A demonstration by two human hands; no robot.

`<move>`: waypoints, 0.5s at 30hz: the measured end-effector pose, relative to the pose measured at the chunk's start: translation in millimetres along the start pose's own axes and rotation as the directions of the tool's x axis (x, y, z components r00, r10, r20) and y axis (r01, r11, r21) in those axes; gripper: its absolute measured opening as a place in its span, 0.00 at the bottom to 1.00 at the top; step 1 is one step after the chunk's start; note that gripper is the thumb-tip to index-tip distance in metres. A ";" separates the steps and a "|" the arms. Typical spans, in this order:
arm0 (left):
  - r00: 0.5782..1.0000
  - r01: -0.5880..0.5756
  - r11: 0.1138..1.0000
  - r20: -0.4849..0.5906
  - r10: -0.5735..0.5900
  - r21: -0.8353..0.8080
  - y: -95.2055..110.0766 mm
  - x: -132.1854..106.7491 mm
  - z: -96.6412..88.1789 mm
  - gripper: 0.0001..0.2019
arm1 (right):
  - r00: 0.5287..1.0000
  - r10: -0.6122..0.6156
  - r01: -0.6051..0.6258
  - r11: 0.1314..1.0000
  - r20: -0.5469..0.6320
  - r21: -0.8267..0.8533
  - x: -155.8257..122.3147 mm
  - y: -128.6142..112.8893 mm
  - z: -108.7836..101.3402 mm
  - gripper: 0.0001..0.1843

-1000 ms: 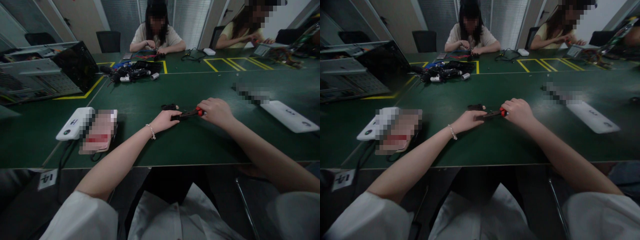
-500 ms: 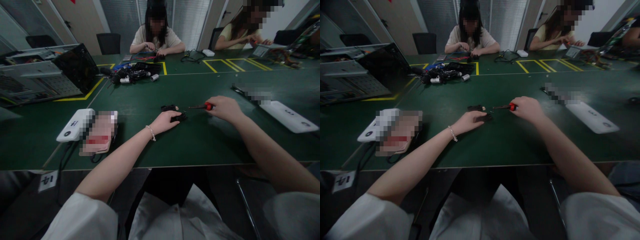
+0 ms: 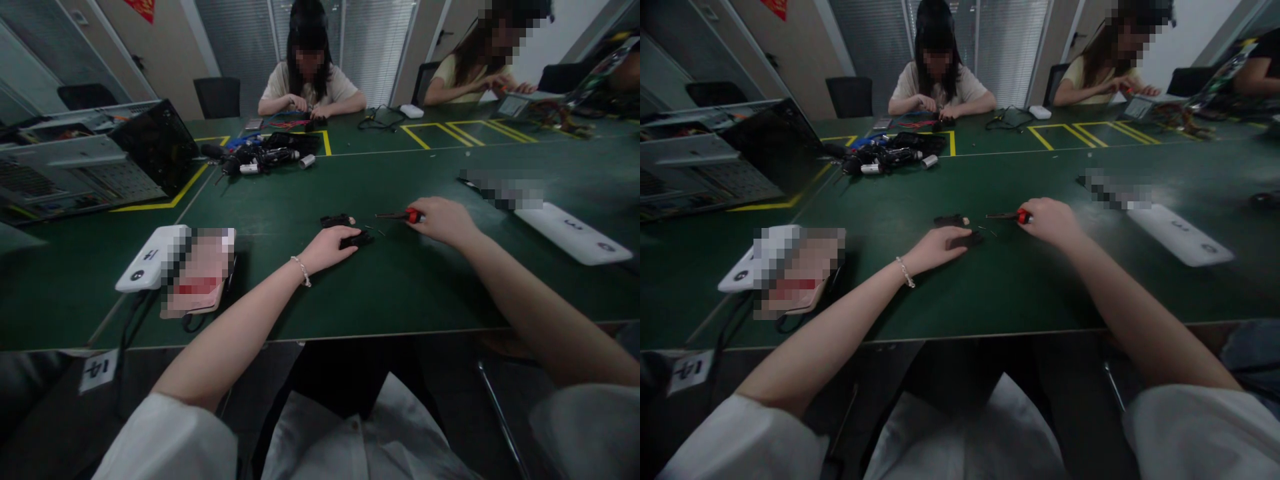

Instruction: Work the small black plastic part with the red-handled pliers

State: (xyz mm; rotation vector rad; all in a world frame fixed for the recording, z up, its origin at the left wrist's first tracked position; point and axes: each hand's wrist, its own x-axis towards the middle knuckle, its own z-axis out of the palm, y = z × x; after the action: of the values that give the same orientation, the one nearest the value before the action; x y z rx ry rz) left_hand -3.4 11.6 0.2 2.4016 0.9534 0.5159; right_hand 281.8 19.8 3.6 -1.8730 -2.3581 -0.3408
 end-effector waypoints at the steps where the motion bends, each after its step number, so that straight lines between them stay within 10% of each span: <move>1: 1.000 -0.003 1.000 -0.002 0.003 0.003 0.1 -0.2 -0.3 0.19 | 1.000 0.006 -0.006 1.000 -0.009 0.005 0.6 0.8 2.7 0.18; 15: 1.000 -0.022 1.000 0.003 0.022 0.009 -4.4 -0.1 1.1 0.26 | 0.997 0.029 -0.018 0.991 -0.076 0.135 3.6 -6.8 19.3 0.27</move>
State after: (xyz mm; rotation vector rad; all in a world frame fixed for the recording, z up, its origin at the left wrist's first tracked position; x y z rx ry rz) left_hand -5.2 13.9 -3.3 2.4229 0.9318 0.5170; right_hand 275.4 26.5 -15.0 -1.7919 -2.2472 -0.2415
